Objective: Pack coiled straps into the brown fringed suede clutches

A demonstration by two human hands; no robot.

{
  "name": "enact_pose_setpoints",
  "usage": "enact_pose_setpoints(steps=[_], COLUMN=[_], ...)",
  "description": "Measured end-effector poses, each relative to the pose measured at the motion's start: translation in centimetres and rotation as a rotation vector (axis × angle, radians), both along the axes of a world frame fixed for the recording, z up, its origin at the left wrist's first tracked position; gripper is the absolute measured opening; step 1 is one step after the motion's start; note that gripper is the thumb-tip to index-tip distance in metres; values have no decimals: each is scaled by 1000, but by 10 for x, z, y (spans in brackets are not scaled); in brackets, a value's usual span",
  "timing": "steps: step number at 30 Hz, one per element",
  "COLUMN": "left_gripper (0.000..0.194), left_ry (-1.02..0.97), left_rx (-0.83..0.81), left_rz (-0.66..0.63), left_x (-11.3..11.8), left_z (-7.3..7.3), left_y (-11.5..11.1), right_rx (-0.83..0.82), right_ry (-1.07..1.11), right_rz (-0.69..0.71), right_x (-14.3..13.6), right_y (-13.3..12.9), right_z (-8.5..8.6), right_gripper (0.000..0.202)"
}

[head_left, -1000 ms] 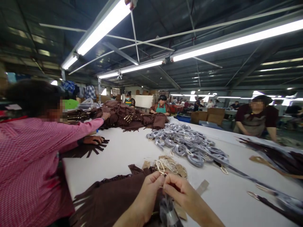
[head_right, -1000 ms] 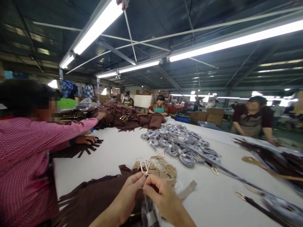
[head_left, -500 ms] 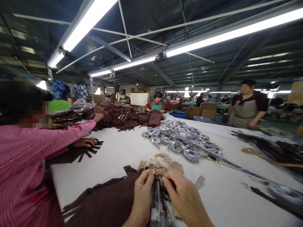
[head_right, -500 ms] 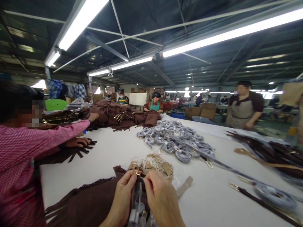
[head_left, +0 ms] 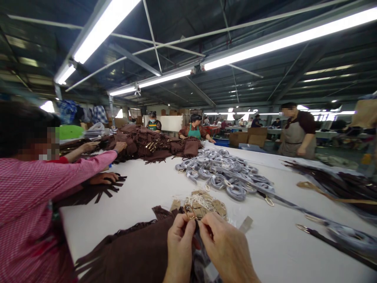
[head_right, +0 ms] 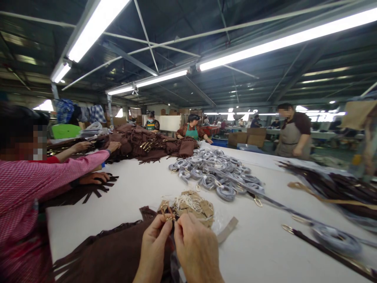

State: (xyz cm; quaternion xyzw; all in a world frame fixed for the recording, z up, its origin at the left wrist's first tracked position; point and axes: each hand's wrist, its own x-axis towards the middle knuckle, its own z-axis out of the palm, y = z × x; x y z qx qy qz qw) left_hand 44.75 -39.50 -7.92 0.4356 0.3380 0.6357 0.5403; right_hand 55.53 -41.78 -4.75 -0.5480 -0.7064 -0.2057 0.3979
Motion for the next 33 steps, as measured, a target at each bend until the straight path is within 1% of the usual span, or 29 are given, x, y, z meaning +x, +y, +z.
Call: enact_pose_setpoints(steps=[2,4,7,10,12,14,17,20,23,27,30,31,33], left_gripper=[32,28,24,25,26,27,24,20,19,23,28,30,33], left_ry=[-14,-14,-33,-105,-131,-129,-102,-54,12,89,129,132,134], left_rx=[4,17,28,-33,-75,-67,-9,14,41,113,133,121,116], left_rz=[0,-9,-89,-189,-215,-217,-218,-231,-208,-207,-211,-195,-113], left_x=[0,-1,-3,-6,-8,-10,-11,-12,-13,-13,-15,-16,-19], left_z=[0,-1,-1,-2,-3,-3,-4,-4,-1,7,14,16,23], left_y=[-1,-1,-1,2,5,7,9,11,12,11,13,15,21], right_rx=[-15,-67,-213,-377,-450,-494,-524,-535,-559,-576,-606,-611,-608], right_ry=[-5,-8,43,148,192,209,223,234,252,298,380,416,490], right_rz=[4,13,71,157,187,204,217,224,236,276,315,319,322], right_x=[1,1,1,3,5,7,12,15,16,18,26,31,40], right_y=[0,0,2,3,2,2,2,2,1,-1,-3,-3,-2], right_z=[-1,-2,-2,2,5,7,9,12,17,24,29,31,32], right_gripper=[30,28,25,25,25,25,24,24,23,22,19,18,17])
